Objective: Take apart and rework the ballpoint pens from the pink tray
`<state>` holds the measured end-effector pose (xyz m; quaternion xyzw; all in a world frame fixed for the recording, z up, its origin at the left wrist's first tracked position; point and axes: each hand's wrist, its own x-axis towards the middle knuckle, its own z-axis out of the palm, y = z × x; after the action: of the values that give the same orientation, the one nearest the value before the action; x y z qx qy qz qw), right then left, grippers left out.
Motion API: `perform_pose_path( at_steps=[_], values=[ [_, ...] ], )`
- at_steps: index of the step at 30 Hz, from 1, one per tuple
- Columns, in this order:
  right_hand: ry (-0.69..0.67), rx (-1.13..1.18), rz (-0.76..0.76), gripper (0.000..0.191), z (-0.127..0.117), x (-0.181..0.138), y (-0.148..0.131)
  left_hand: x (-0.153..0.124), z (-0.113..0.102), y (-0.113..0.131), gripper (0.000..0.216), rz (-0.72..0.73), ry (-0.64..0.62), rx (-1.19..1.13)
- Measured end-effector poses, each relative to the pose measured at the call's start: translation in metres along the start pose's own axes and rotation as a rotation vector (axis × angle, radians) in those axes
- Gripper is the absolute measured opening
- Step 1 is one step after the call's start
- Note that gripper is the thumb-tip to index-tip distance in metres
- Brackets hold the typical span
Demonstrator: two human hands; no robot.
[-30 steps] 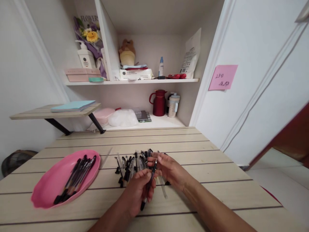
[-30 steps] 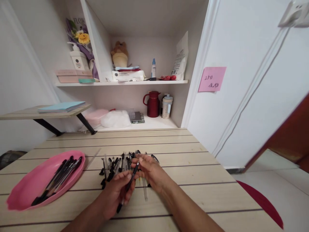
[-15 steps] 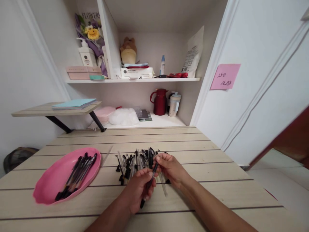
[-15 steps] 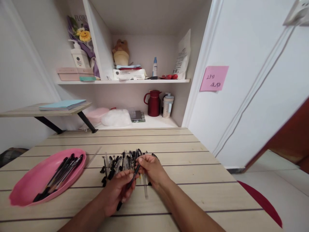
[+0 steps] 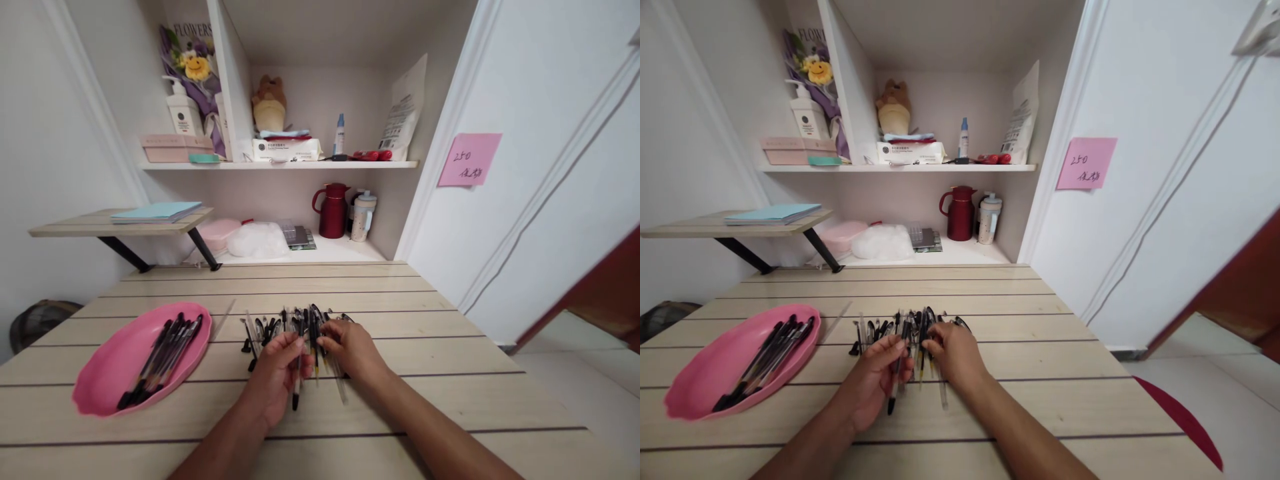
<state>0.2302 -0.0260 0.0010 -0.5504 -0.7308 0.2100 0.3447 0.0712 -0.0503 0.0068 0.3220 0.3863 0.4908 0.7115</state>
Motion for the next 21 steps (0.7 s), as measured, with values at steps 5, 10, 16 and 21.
perform_pose_path(
  at_steps=[5, 10, 16, 21],
  values=[
    [0.105, 0.16, 0.079, 0.026, -0.004, 0.002, 0.002, 0.001, -0.002, 0.002, 0.021, 0.037, 0.049, -0.033],
    [-0.203, 0.468, 0.154, 0.032, 0.002, -0.005, -0.008, 0.003, -0.003, 0.001, 0.016, 0.138, 0.061, -0.113],
    [-0.382, 0.688, 0.246, 0.032, 0.006, -0.009, -0.013, 0.004, -0.004, 0.006, 0.024, 0.175, 0.039, -0.076],
    [-0.443, 0.702, 0.278, 0.031, 0.004, -0.009, -0.012, 0.005, -0.006, 0.01, 0.029, 0.189, 0.077, -0.056]
  ],
)
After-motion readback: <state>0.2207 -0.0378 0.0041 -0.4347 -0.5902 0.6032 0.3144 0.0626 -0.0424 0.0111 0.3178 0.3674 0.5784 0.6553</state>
